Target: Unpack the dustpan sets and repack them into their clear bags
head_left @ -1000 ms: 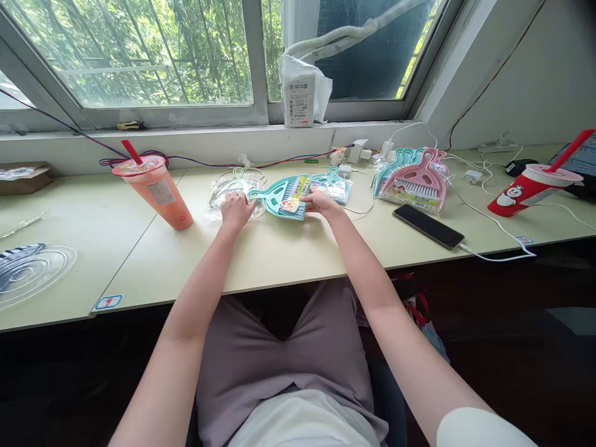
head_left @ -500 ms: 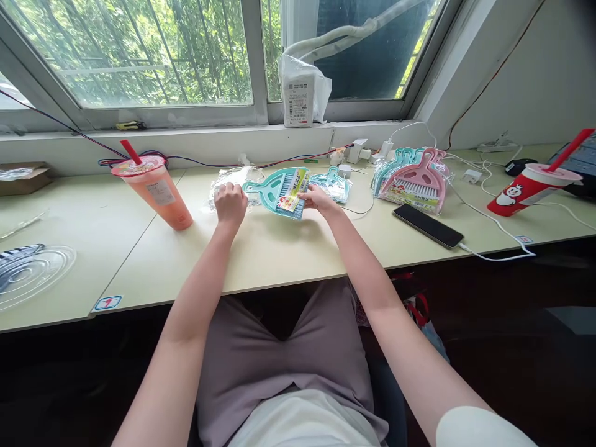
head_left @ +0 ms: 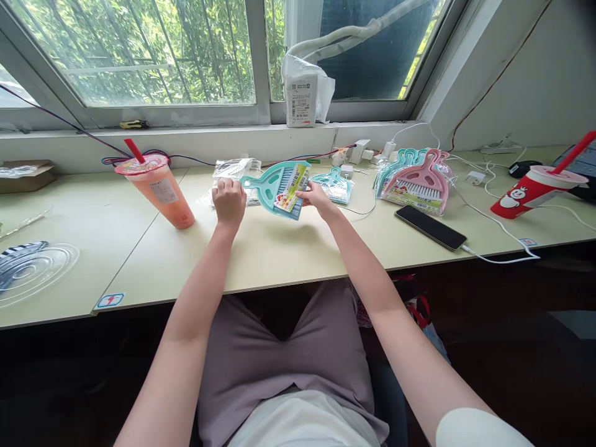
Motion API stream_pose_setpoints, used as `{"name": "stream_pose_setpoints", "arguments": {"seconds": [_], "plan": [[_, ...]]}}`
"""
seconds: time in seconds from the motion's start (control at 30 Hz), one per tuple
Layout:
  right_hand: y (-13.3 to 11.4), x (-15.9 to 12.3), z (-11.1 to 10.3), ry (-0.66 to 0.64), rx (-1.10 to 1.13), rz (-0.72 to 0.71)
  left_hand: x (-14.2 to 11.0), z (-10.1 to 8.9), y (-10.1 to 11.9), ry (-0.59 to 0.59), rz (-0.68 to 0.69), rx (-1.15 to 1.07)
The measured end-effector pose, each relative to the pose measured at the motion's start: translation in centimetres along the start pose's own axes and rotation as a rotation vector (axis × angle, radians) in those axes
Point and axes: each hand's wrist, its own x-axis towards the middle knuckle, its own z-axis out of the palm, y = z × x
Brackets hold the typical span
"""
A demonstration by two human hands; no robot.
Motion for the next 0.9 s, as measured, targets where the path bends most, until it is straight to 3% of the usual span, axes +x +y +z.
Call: {"name": "stream_pose_setpoints", "arguments": {"seconds": [0.17,0.43,0.57,0.67,0.8,0.9], "plan": [[-0.2,-0.4,0.5,-0.097,-0.050,0.014,-0.1,-0.5,0.4,0.012,0.041,-0.037],[0.8,0.1,1.4,0.101,0.109,0.036,-0.4,-0.6,1.0,0.017,0.063,-0.096],[1.3,0.1,1.9,0.054,0.115,0.024,-0.7,-0.5,1.7,0.041,0.104,-0.167],[1.6,0.0,2.4,-0.010,0.089,-0.039,-1.0,-0.8,2.5,-0.018,0.163,-0.284],[1.8,-0.3,3.4,0.008,0.085,-0.131,-1.6,-1.6,4.1,-0.154,0.281,-0.398],[1.9,-0.6,3.9,0.042,0.087,-0.146,-2.3,-2.3,5.6,-0.114,0.219,-0.434]]}}
